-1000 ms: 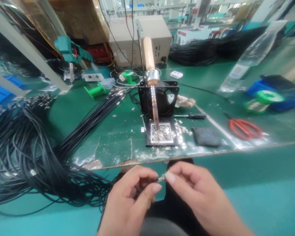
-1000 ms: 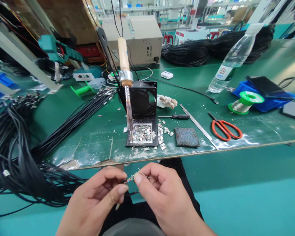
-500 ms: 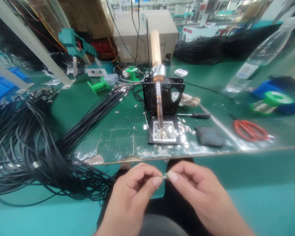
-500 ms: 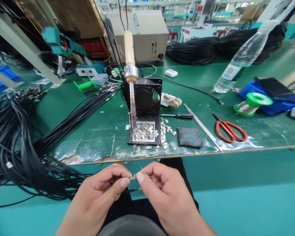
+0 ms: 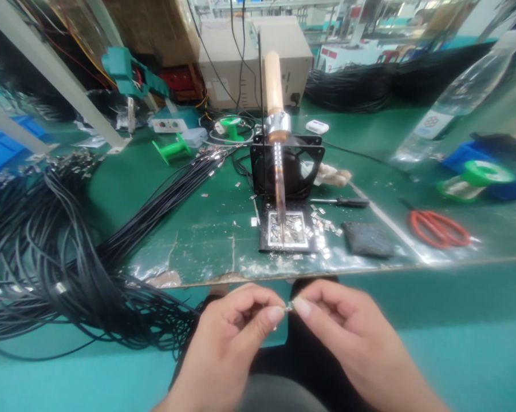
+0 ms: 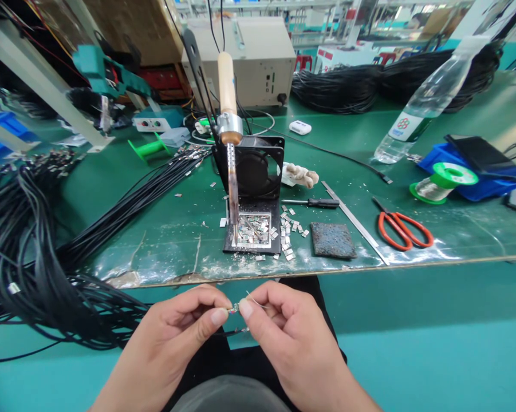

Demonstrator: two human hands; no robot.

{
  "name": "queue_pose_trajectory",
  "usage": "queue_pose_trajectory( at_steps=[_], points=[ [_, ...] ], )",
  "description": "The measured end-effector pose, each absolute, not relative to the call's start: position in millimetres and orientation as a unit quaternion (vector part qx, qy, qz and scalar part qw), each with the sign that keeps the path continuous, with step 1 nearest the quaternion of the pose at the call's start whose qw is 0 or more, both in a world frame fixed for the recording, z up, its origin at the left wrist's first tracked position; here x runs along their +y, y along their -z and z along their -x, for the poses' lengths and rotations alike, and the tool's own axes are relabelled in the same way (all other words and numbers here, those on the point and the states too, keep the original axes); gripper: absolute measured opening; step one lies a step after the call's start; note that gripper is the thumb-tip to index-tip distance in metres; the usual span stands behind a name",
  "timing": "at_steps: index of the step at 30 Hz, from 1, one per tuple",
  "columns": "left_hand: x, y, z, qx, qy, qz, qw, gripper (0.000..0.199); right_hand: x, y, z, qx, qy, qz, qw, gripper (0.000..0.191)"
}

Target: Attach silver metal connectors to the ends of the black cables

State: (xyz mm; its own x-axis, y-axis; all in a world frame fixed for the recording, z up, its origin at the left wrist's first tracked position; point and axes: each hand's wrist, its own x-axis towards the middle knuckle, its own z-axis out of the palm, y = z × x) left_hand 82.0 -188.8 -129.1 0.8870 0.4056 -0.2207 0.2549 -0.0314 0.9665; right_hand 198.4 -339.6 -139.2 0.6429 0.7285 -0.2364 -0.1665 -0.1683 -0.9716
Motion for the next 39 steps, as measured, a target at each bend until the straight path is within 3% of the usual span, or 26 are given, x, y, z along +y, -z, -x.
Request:
queue_pose_trajectory(
  at_steps=[39],
  points=[
    [-172,120,-102,0.266,0.04,-0.531,0.803,0.024,-336,138,-205,-0.208,-0.374,0.684,0.591,0.038]
  ],
)
